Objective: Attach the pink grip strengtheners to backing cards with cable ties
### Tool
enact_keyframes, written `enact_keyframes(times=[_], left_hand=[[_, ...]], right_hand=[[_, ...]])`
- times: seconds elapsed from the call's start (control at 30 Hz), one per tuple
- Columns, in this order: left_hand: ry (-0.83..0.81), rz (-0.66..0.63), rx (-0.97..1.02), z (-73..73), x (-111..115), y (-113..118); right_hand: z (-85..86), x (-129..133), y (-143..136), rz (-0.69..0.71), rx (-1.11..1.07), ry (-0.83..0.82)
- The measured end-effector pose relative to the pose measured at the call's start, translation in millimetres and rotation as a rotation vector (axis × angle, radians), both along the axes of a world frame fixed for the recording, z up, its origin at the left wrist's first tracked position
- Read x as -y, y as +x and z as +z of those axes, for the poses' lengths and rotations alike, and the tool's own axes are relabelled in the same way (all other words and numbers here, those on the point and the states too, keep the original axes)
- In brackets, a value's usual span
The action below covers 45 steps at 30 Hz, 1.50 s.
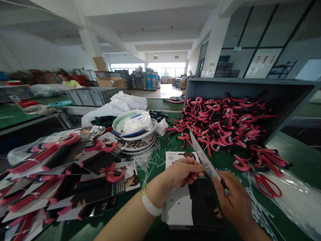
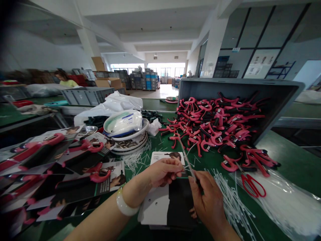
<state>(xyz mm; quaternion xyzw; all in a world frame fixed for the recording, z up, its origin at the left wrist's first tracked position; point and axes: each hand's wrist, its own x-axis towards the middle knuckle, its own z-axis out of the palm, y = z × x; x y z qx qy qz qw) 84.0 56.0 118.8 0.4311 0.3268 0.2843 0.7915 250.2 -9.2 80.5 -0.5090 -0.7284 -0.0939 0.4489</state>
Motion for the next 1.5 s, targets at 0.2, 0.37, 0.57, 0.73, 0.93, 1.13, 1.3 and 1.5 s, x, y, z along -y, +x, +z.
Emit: enact_keyframes(times=[0.2,0.37,0.57,0.73,0.93,1.13,1.3,1.5], left_hand=[[0.078,0.017,0.068,-9.1,-4,4],[0.131,0.130,0.128,-17.5,0,5],[0.224,0.185,0.006,-12.5,12,-3],[0.287,0.245,-0.091,-14.3,16,-10],[0.319,0.230,-0.106,-16.5,18,-10],[0.335,0.210,-0.135,-17.5,18,-9],[0.406,0.204,-0.266,-13.9,20,-11],[0.477,0.197,-0.358,-20.4,17,-12]], right_hand=[[4.8,1,-5,0.072,0.080,0.047],[4.0,0,-10,0.106,0.105,0.056],[1.6,-4,-19,0.103,0.094,0.022],[2.2,-1,-22,0.187,-0.009,-0.160],[10.4,-11,-22,0.264,-0.584,-0.664],[14.8,-27,-27,0.229,-0.682,-0.763],[12.9,-27,-23,0.218,-0.670,-0.659],[26.4,-28,-21,0.199,-0.825,-0.531]])
